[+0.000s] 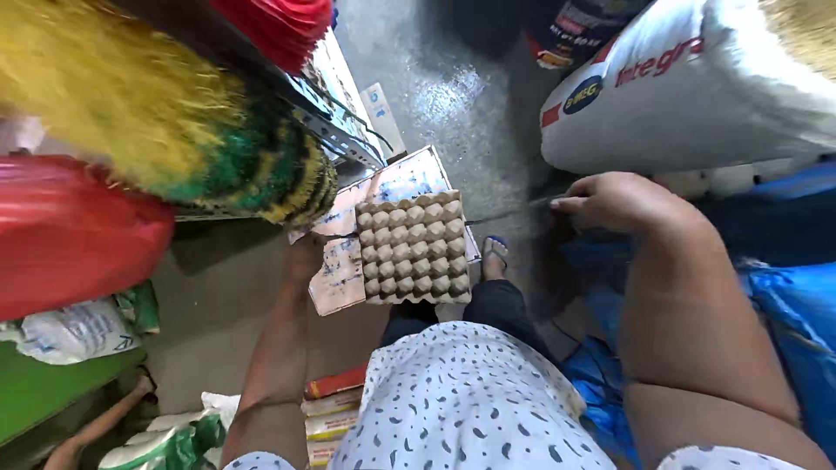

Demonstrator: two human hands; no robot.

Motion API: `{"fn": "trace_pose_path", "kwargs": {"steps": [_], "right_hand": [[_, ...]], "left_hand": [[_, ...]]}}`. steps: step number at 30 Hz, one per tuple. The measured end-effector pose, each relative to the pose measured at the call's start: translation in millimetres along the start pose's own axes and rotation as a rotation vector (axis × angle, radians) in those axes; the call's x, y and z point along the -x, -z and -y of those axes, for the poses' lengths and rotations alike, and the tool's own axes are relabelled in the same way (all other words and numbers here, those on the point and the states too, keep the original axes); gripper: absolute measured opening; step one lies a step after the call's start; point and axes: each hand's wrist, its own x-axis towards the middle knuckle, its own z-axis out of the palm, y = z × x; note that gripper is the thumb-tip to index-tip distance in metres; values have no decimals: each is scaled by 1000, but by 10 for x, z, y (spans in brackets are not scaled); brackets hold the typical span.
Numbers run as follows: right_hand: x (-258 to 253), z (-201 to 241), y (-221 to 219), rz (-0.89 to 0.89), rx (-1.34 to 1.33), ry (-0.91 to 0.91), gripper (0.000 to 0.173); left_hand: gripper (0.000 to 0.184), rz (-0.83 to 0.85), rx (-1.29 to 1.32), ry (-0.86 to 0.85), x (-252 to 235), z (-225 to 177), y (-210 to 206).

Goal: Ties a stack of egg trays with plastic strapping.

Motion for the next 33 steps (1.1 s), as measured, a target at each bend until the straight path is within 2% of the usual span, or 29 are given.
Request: {"fn": "trace_pose_path", "kwargs": {"steps": [2, 4, 7, 8, 10, 12, 16, 17, 19, 21, 22, 24, 25, 26, 27, 28, 29, 30, 31, 32, 33], "right_hand": [[276, 200, 205, -93, 9, 3, 35], [464, 369, 332, -155, 21, 1, 38], [458, 607, 358, -209, 33, -4, 43], [425, 721, 337, -217, 21, 4, 44], [338, 1019, 237, -210, -23, 94, 45], [258, 1469, 45, -126, -65, 223, 44], [161, 2467, -596, 20, -58, 462, 29], [229, 2656, -739, 58, -40, 473, 24], [330, 2899, -985, 125, 27, 502, 17], [362, 3005, -1193, 153, 129, 533, 16], [356, 3002, -1253, 138, 163, 556, 18], [304, 2847, -1298, 2, 127, 633, 20], [276, 2689, -1356, -159, 58, 697, 20], [220, 2495, -1507, -422, -30, 792, 18], [118, 2304, -1726, -760, -118, 913, 14], [9, 2127, -1940, -988, -207, 1032, 15], [-50, 1944, -2140, -1034, -302, 1091, 16], [-51, 1766, -2311, -893, -396, 1031, 16], [-7, 1622, -2407, -606, -482, 820, 19], [-28, 1551, -2416, -300, -570, 526, 26], [-154, 1525, -2432, -132, -694, 269, 34]], "left_hand": [[36, -84, 86, -6, 69, 13, 89], [36, -186, 155, 71, 99, 124, 168], [41, -315, 320, 193, 151, 278, 258], [41, -331, 381, 176, 196, 241, 268], [38, -251, 384, 3, 295, 41, 217], [37, -98, 151, -242, 382, -340, 42], [24, 173, -527, -805, 559, -1119, -511], [27, 254, -598, -849, 596, -1250, -594], [44, 367, -685, -811, 447, -1431, -745], [41, 275, -809, -823, 154, -1535, -908], [40, 238, -772, -747, 55, -1614, -904], [40, 272, -671, -486, 21, -1872, -784], [41, 325, -611, -308, 96, -2073, -689], [42, 346, -538, -180, 100, -2180, -636], [42, 359, -487, -134, 5, -2156, -627], [42, 341, -391, -152, -181, -2004, -686], [42, 288, -298, -218, -428, -1763, -797], [43, 312, -224, -235, -622, -1613, -840], [43, 364, -183, -214, -739, -1538, -844], [41, 408, -173, -181, -790, -1508, -840], [37, 443, -162, -141, -796, -1520, -827]]}}
